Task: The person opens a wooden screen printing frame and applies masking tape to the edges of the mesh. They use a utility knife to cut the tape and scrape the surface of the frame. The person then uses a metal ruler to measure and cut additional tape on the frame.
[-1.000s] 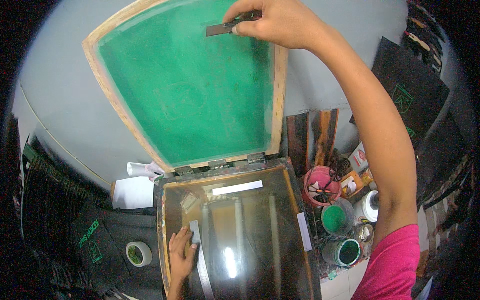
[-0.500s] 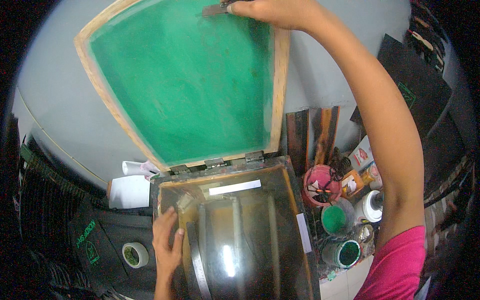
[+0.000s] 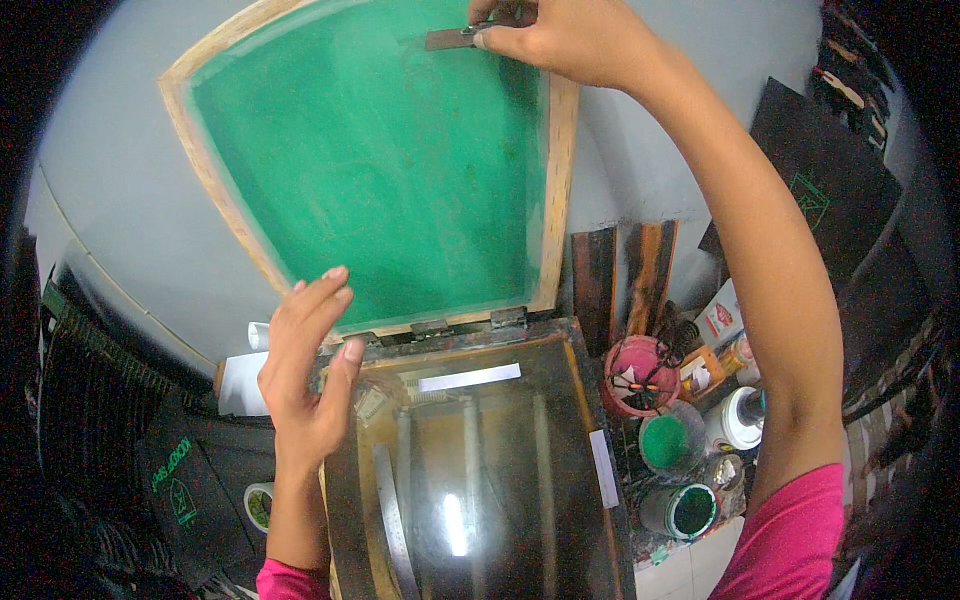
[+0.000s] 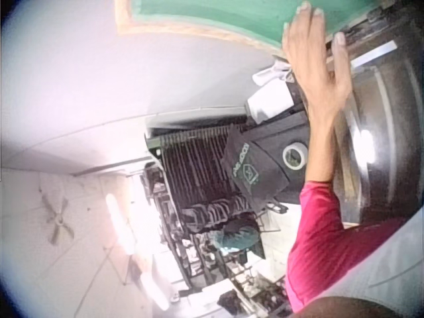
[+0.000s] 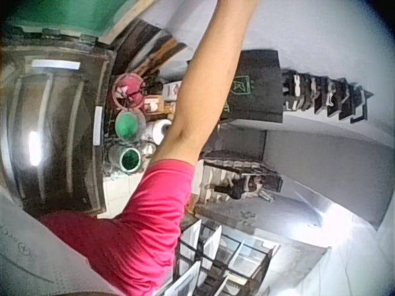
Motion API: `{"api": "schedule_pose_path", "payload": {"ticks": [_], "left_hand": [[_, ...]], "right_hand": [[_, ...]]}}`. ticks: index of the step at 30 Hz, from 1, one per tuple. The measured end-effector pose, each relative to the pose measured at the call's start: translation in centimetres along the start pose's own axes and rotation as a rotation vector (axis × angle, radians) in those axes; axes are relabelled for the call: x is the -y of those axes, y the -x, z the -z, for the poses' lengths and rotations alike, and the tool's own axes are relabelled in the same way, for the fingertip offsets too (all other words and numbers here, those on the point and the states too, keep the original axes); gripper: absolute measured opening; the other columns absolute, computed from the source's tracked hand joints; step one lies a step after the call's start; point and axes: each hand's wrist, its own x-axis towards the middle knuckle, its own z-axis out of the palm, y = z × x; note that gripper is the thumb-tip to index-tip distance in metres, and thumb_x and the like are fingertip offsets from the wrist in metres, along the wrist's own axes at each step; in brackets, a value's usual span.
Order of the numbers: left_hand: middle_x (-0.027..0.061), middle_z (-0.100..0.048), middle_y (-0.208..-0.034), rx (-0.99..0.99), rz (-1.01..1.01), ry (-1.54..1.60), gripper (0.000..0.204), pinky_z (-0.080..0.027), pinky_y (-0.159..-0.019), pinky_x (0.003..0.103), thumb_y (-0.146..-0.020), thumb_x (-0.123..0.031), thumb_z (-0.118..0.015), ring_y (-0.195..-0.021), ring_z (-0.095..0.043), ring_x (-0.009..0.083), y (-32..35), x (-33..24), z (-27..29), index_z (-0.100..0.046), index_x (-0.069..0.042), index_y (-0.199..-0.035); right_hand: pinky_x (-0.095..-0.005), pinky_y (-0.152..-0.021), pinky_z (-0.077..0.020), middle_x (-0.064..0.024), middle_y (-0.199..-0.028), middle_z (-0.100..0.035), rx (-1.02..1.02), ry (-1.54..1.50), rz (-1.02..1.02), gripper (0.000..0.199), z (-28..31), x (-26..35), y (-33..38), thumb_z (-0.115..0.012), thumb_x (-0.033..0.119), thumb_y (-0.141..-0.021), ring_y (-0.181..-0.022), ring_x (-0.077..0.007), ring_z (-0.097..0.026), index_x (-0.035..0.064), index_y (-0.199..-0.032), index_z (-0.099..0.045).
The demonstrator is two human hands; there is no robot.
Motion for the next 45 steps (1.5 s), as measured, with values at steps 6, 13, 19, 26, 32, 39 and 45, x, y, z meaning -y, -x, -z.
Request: {"api": "schedule_pose_path", "payload": {"ticks": [6,13,19,26,32,39,45], "left_hand": [[0.0174,-0.071,-0.121,-0.063,0.205,0.292,0.030,-0.046,-0.107,0.042,-0.097,-0.011,-0.064,-0.117,-0.066,0.0289,-2.3,-0.2,-0.8,-0.067,0.003,-0.124],[0.0168,-0.073,-0.114,-0.194,0.570,0.872,0.026,-0.051,-0.098,0.037,-0.101,-0.015,-0.063,-0.104,-0.070,0.0242,-0.8,-4.1,-0.9,-0.069,0.003,-0.117],[0.0129,-0.074,-0.104,-0.136,0.700,0.960,0.021,-0.054,-0.091,0.035,-0.098,-0.014,-0.068,-0.096,-0.071,0.0211,2.2,-9.4,-1.0,-0.070,0.002,-0.111],[0.0092,-0.073,-0.101,-0.090,0.705,1.016,0.015,-0.055,-0.088,0.030,-0.098,-0.006,-0.067,-0.094,-0.069,0.0159,6.1,-14.2,3.1,-0.070,0.003,-0.109],[0.0096,-0.072,-0.100,-0.031,0.730,1.072,0.014,-0.055,-0.085,0.029,-0.097,-0.003,-0.067,-0.092,-0.070,0.0154,8.0,-17.1,4.6,-0.068,0.003,-0.109],[0.0097,-0.071,-0.096,-0.016,0.757,1.087,0.012,-0.056,-0.083,0.033,-0.095,-0.006,-0.067,-0.088,-0.070,0.0182,8.3,-18.9,4.3,-0.068,0.003,-0.103],[0.0093,-0.070,-0.094,-0.059,0.749,1.069,0.012,-0.056,-0.082,0.034,-0.094,-0.006,-0.067,-0.086,-0.070,0.0194,8.2,-19.2,4.4,-0.068,0.002,-0.101]], "right_hand": [[-0.0256,-0.060,-0.0493,-0.0024,-0.073,-0.067,-0.062,-0.292,-0.153,0.022,-1.1,1.4,3.9,-0.078,0.016,-0.084,-0.065,-0.0086,-0.062,0.0040,-0.102,-0.075],[-0.0211,-0.061,-0.0456,0.0005,-0.083,-0.065,-0.212,-0.872,-0.720,0.019,-3.7,15.3,13.2,-0.072,0.007,-0.095,-0.072,-0.0050,-0.060,-0.0001,-0.111,-0.063],[-0.0217,-0.059,-0.0458,-0.0016,-0.086,-0.065,-0.371,-1.125,-0.964,0.020,-4.9,24.3,21.4,-0.068,0.008,-0.098,-0.071,-0.0051,-0.059,0.0011,-0.113,-0.057],[-0.0238,-0.063,-0.0496,-0.0034,-0.084,-0.069,-0.258,-0.928,-0.969,0.023,-1.0,29.5,25.7,-0.075,0.010,-0.091,-0.074,-0.0056,-0.063,0.0010,-0.110,-0.066],[-0.0229,-0.063,-0.0482,-0.0022,-0.082,-0.068,-0.249,-0.858,-0.976,0.023,2.3,31.3,27.7,-0.077,0.012,-0.090,-0.072,-0.0051,-0.060,0.0012,-0.108,-0.068],[-0.0240,-0.063,-0.0480,-0.0027,-0.081,-0.067,-0.231,-0.873,-0.969,0.023,3.5,32.4,28.1,-0.078,0.013,-0.090,-0.071,-0.0052,-0.059,0.0015,-0.107,-0.067],[-0.0243,-0.063,-0.0484,-0.0027,-0.083,-0.068,-0.251,-0.888,-0.946,0.021,3.3,32.6,28.3,-0.076,0.011,-0.091,-0.073,-0.0053,-0.060,0.0016,-0.107,-0.067]]}}
